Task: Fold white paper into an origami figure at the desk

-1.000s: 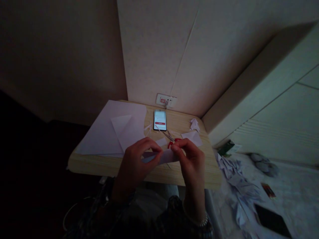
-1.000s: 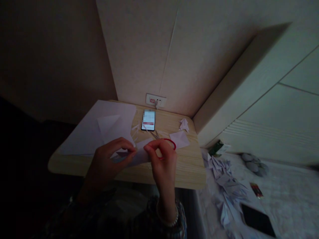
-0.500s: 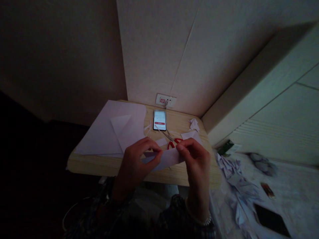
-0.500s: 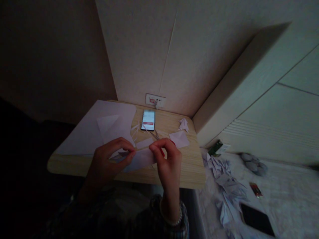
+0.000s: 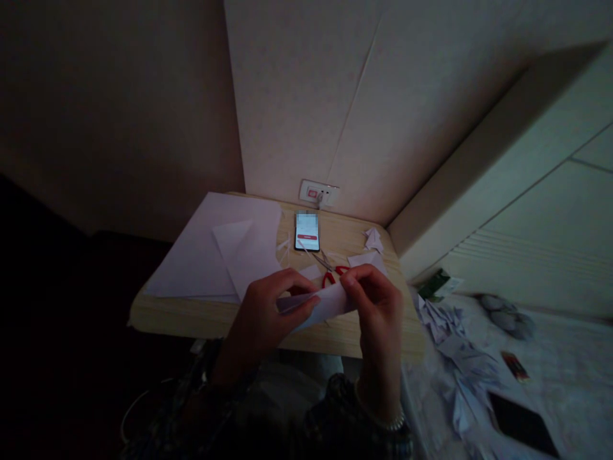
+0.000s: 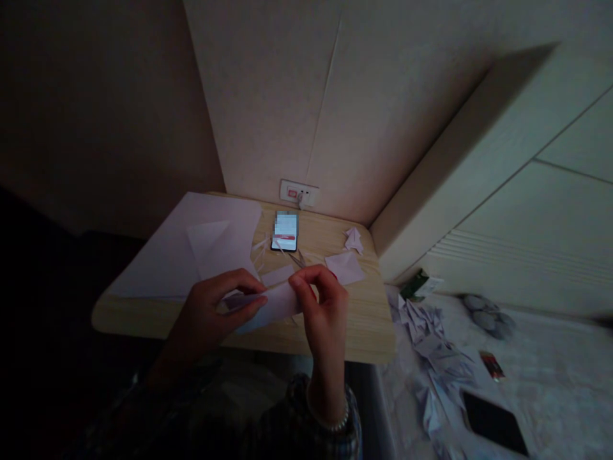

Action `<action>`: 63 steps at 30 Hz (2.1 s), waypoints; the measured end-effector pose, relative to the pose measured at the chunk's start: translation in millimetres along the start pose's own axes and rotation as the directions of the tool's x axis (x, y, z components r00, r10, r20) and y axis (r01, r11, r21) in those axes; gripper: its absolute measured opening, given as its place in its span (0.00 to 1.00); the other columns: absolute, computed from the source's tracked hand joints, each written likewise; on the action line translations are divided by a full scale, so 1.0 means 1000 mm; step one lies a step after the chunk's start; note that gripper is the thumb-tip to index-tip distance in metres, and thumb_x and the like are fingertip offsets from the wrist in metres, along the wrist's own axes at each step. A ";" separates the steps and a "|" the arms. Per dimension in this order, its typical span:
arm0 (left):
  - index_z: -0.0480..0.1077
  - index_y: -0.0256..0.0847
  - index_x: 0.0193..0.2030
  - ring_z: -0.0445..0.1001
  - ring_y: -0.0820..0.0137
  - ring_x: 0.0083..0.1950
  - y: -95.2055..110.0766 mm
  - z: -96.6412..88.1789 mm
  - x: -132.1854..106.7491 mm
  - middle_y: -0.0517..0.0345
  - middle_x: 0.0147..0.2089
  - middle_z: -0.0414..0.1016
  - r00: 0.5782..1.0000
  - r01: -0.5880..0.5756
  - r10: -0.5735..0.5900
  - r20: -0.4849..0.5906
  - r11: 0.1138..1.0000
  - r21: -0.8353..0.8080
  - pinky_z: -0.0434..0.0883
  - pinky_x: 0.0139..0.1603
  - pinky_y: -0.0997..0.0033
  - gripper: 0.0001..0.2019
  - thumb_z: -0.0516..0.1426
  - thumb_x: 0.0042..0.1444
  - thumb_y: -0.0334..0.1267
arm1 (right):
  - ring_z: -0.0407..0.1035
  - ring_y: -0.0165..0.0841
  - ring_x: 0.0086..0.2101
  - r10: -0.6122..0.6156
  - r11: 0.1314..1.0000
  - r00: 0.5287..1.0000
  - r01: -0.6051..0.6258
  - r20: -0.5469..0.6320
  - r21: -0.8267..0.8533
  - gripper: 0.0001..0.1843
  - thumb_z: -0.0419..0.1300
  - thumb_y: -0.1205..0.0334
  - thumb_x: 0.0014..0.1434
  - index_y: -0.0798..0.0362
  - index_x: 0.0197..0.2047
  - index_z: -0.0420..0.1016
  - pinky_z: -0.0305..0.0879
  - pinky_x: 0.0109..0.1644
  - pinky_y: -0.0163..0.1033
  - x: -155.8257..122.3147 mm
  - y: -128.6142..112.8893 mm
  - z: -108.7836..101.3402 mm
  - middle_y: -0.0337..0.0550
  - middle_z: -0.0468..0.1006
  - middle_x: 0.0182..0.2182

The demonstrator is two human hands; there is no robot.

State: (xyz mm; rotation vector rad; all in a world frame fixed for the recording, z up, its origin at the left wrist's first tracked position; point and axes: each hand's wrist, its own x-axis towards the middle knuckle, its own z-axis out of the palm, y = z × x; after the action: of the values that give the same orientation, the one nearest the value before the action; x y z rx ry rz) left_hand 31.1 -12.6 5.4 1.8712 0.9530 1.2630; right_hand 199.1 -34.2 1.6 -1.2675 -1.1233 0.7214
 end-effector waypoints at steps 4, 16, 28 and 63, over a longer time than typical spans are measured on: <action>0.75 0.39 0.27 0.76 0.72 0.29 0.001 -0.001 -0.001 0.60 0.27 0.79 0.998 0.067 -0.068 -0.008 0.997 -0.036 0.70 0.32 0.76 0.04 0.62 0.52 0.30 | 0.65 0.33 0.27 0.001 1.000 1.000 -0.002 0.017 0.016 0.08 0.65 0.58 0.54 0.49 0.26 0.73 0.59 0.29 0.37 0.000 -0.002 0.001 0.37 0.73 0.23; 0.76 0.40 0.27 0.79 0.69 0.33 -0.003 0.002 0.000 0.59 0.28 0.81 0.966 0.260 -0.253 0.059 0.936 -0.236 0.74 0.35 0.74 0.03 0.63 0.50 0.34 | 0.63 0.31 0.26 -0.051 0.999 0.999 0.051 0.015 0.001 0.09 0.64 0.58 0.56 0.50 0.26 0.72 0.58 0.28 0.36 -0.004 -0.005 -0.001 0.35 0.70 0.23; 0.74 0.40 0.25 0.76 0.69 0.31 -0.004 0.002 -0.001 0.60 0.26 0.79 0.975 0.215 -0.223 -0.018 0.957 -0.195 0.72 0.34 0.72 0.04 0.62 0.49 0.33 | 0.64 0.31 0.26 -0.125 0.992 0.991 0.125 -0.035 -0.021 0.09 0.64 0.60 0.57 0.49 0.26 0.73 0.58 0.29 0.36 -0.007 -0.008 -0.002 0.34 0.70 0.23; 0.76 0.41 0.27 0.79 0.68 0.33 -0.023 -0.022 0.001 0.58 0.29 0.81 0.965 0.252 -0.257 -0.049 0.962 -0.103 0.74 0.37 0.72 0.04 0.64 0.49 0.36 | 0.63 0.29 0.24 -0.162 0.987 0.960 0.159 -0.227 -0.033 0.07 0.65 0.62 0.56 0.49 0.26 0.75 0.53 0.27 0.35 0.000 0.003 -0.023 0.33 0.73 0.22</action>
State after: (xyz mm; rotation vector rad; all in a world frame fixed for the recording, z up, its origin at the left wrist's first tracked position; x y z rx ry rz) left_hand 6.3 3.2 -7.2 1.5861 1.1074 1.1938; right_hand 220.8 -42.3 0.2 -1.2215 -1.0282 0.4339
